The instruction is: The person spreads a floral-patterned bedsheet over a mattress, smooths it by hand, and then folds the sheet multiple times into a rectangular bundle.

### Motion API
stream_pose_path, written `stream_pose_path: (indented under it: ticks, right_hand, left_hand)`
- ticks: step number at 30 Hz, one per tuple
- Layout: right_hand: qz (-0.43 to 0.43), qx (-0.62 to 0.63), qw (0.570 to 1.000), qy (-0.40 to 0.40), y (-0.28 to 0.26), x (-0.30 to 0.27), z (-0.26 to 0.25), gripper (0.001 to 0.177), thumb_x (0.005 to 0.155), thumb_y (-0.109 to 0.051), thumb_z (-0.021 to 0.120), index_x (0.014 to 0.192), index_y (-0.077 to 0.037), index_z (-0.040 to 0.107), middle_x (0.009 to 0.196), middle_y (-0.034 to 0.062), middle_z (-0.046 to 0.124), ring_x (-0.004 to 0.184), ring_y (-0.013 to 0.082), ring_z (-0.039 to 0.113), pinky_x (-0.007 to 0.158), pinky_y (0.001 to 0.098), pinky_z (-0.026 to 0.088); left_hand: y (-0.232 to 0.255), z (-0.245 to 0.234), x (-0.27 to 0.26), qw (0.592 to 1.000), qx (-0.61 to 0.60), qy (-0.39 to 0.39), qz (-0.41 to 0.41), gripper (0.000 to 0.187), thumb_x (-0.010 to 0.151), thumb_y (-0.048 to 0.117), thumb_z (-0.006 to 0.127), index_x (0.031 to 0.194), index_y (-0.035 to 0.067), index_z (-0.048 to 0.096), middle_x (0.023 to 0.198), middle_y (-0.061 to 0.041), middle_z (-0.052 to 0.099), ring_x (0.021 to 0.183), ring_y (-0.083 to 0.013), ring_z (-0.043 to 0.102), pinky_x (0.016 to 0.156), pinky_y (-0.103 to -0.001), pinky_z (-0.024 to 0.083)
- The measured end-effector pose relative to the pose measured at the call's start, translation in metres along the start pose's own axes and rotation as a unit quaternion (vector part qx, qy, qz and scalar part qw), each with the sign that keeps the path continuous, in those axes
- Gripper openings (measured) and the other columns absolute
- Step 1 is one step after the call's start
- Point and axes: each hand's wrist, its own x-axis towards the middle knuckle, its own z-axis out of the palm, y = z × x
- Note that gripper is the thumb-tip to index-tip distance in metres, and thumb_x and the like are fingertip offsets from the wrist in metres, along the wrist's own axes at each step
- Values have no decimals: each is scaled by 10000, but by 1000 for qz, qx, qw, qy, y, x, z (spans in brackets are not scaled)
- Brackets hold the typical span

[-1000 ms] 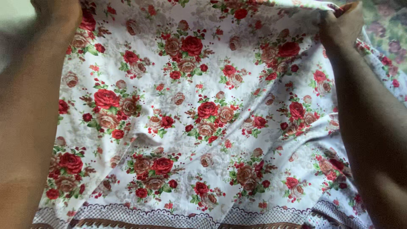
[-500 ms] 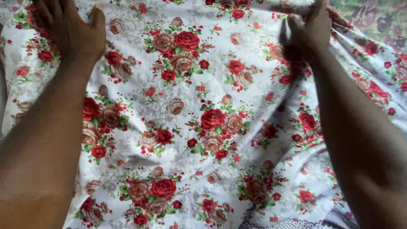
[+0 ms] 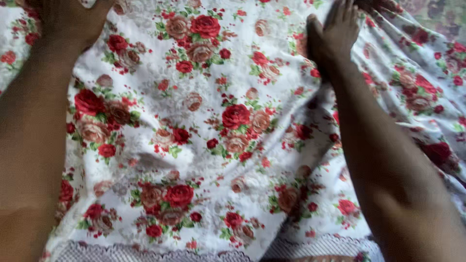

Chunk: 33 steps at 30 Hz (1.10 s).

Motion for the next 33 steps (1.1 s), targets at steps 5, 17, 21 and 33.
stream_pose_path:
  ticks: [5, 17, 21, 33]
  right_hand:
    - [29, 114, 988, -95, -70, -101, -73, 681, 1064, -454, 609, 1560, -30, 415, 1636, 305, 381, 1511, 480, 366, 1264, 557, 318]
    - [-5, 125, 988, -85, -158, -286, -209, 753, 991, -435, 668, 1534, 17, 409, 1619, 346, 329, 1502, 496, 301, 1212, 577, 241]
    - [57, 156, 980, -106, -188, -374, -262, 724, 994, -419, 629, 1524, 20, 404, 1612, 307, 353, 1516, 471, 310, 1249, 562, 251]
    - [170, 97, 965, -174, -240, -559, -329, 768, 990, -377, 535, 1604, 2, 272, 1677, 294, 185, 1548, 476, 171, 1230, 615, 137]
  left_hand:
    - [10, -8, -71, 981, 107, 28, 160, 942, 1107, 650, 563, 1668, -47, 269, 1619, -439, 217, 1441, -635, 188, 1088, -757, 173]
    - [90, -44, -343, 995, 44, -30, 88, 1049, 918, 650, 588, 1655, 27, 176, 1697, -326, 90, 1567, -517, 81, 1224, -673, 115]
    - [106, -54, -443, 996, 17, 22, 84, 826, 1037, 493, 554, 1658, 48, 241, 1713, -299, 161, 1592, -476, 142, 1267, -647, 143]
    - [92, -64, -584, 996, 50, -12, 68, 725, 1020, 413, 537, 1632, 72, 349, 1701, -240, 241, 1577, -439, 200, 1261, -583, 174]
